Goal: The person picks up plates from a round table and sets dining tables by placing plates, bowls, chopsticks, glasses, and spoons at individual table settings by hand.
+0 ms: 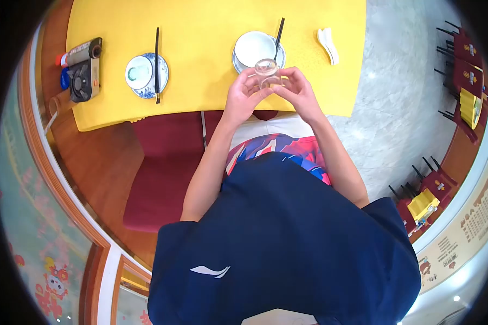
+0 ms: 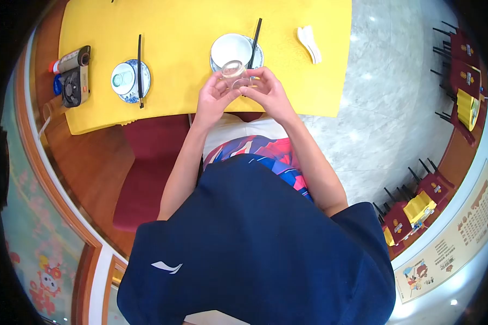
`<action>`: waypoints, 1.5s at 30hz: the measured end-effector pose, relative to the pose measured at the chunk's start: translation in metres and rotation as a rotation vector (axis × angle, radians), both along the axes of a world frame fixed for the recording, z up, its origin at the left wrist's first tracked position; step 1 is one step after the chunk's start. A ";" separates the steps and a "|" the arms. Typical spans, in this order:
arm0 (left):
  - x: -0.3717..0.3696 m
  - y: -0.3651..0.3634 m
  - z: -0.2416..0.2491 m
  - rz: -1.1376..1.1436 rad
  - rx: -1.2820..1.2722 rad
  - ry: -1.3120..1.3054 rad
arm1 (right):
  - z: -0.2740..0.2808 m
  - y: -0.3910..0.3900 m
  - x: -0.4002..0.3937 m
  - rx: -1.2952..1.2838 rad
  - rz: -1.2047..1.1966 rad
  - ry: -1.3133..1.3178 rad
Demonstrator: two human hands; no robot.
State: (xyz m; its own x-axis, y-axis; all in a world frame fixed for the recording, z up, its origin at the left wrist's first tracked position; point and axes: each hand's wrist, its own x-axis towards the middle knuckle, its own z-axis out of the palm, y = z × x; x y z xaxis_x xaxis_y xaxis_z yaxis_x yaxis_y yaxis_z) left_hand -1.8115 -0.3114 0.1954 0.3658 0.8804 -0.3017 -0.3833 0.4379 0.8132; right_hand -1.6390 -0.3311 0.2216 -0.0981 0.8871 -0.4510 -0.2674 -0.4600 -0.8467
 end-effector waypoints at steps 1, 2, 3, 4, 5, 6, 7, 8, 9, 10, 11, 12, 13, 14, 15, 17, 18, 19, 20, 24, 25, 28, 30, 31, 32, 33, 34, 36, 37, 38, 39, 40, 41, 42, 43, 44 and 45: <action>0.000 -0.004 -0.007 0.023 0.062 0.071 | 0.003 0.001 0.003 -0.007 0.024 -0.003; 0.001 -0.005 -0.013 0.034 0.128 0.144 | 0.005 0.003 0.011 0.099 0.092 -0.242; 0.001 -0.001 -0.011 0.047 0.124 0.143 | 0.009 0.006 0.016 0.208 0.160 -0.478; -0.001 0.004 -0.005 -0.005 0.261 0.329 | 0.023 0.013 0.015 0.259 0.158 -0.573; -0.002 0.006 -0.003 -0.060 0.393 0.518 | 0.037 0.021 0.014 0.322 0.186 -0.710; 0.000 0.009 -0.011 -0.056 0.459 0.532 | 0.045 0.030 0.014 0.367 0.299 -0.803; -0.001 0.013 -0.015 -0.054 0.454 0.532 | 0.047 0.039 0.015 0.413 0.409 -0.897; -0.002 0.016 -0.019 -0.053 0.471 0.526 | 0.045 0.045 0.014 0.411 0.413 -0.899; -0.001 0.020 -0.024 -0.050 0.489 0.518 | 0.041 0.052 0.013 0.469 0.453 -0.963; -0.002 0.026 -0.030 -0.053 0.465 0.523 | 0.039 0.058 0.012 0.530 0.494 -1.028; -0.003 0.032 -0.036 -0.045 0.465 0.519 | 0.038 0.064 0.010 0.534 0.501 -1.032; -0.005 0.038 -0.041 -0.002 0.567 0.612 | 0.037 0.069 0.006 0.559 0.519 -1.067; -0.006 0.041 -0.045 0.039 0.667 0.706 | 0.035 0.072 0.002 0.580 0.536 -1.100; -0.006 0.045 -0.049 0.078 0.767 0.801 | 0.028 0.077 0.000 0.581 0.540 -1.101; -0.006 0.047 -0.052 0.080 0.765 0.801 | 0.017 0.080 -0.003 0.595 0.535 -1.124; -0.005 0.055 -0.058 0.105 0.773 1.041 | -0.005 0.087 -0.009 0.610 0.527 -1.147; -0.005 0.058 -0.066 0.105 0.773 1.042 | -0.015 0.090 -0.011 0.653 0.505 -1.174; -0.005 0.060 -0.075 0.100 0.773 1.078 | -0.025 0.092 -0.013 0.695 0.483 -1.201; -0.005 0.063 -0.084 0.096 0.773 1.114 | -0.034 0.094 -0.015 0.695 0.483 -1.201; -0.005 0.067 -0.087 0.109 0.768 1.223 | -0.049 0.097 -0.020 0.703 0.428 -1.153; -0.006 0.067 -0.086 0.097 0.753 1.230 | -0.050 0.097 -0.021 0.673 0.434 -1.146; -0.009 0.069 -0.086 0.067 0.743 1.229 | -0.054 0.095 -0.021 0.701 0.425 -1.142; -0.011 0.072 -0.086 0.049 0.750 1.221 | -0.057 0.095 -0.019 0.691 0.422 -1.150; -0.011 0.074 -0.087 0.046 0.764 1.215 | -0.058 0.095 -0.018 0.686 0.427 -1.155; -0.011 0.075 -0.088 0.044 0.777 1.210 | -0.059 0.096 -0.017 0.682 0.424 -1.156; -0.011 0.076 -0.090 0.042 0.778 1.210 | -0.059 0.097 -0.017 0.680 0.429 -1.158; -0.010 0.076 -0.092 0.027 0.774 1.218 | -0.060 0.097 -0.017 0.677 0.434 -1.159; -0.010 0.078 -0.094 0.008 0.775 1.229 | -0.062 0.098 -0.017 0.650 0.419 -1.136; -0.008 0.077 -0.095 0.000 0.752 1.221 | -0.063 0.096 -0.018 0.620 0.408 -1.114; -0.008 0.078 -0.095 -0.005 0.732 1.212 | -0.064 0.096 -0.019 0.618 0.402 -1.112; -0.008 0.078 -0.096 -0.010 0.736 1.212 | -0.065 0.095 -0.019 0.602 0.393 -1.107; -0.008 0.077 -0.097 -0.017 0.731 1.213 | -0.066 0.094 -0.018 0.585 0.386 -1.104; -0.007 0.077 -0.097 -0.022 0.726 1.212 | -0.066 0.093 -0.018 0.582 0.382 -1.107; -0.006 0.077 -0.098 -0.025 0.729 1.208 | -0.067 0.092 -0.019 0.586 0.386 -1.100; -0.008 0.076 -0.098 -0.035 0.719 1.212 | -0.068 0.091 -0.019 0.589 0.391 -1.094; -0.008 0.075 -0.099 -0.043 0.708 1.217 | -0.068 0.090 -0.019 0.587 0.390 -1.097; -0.008 0.076 -0.098 -0.043 0.709 1.214 | -0.068 0.090 -0.020 0.586 0.389 -1.096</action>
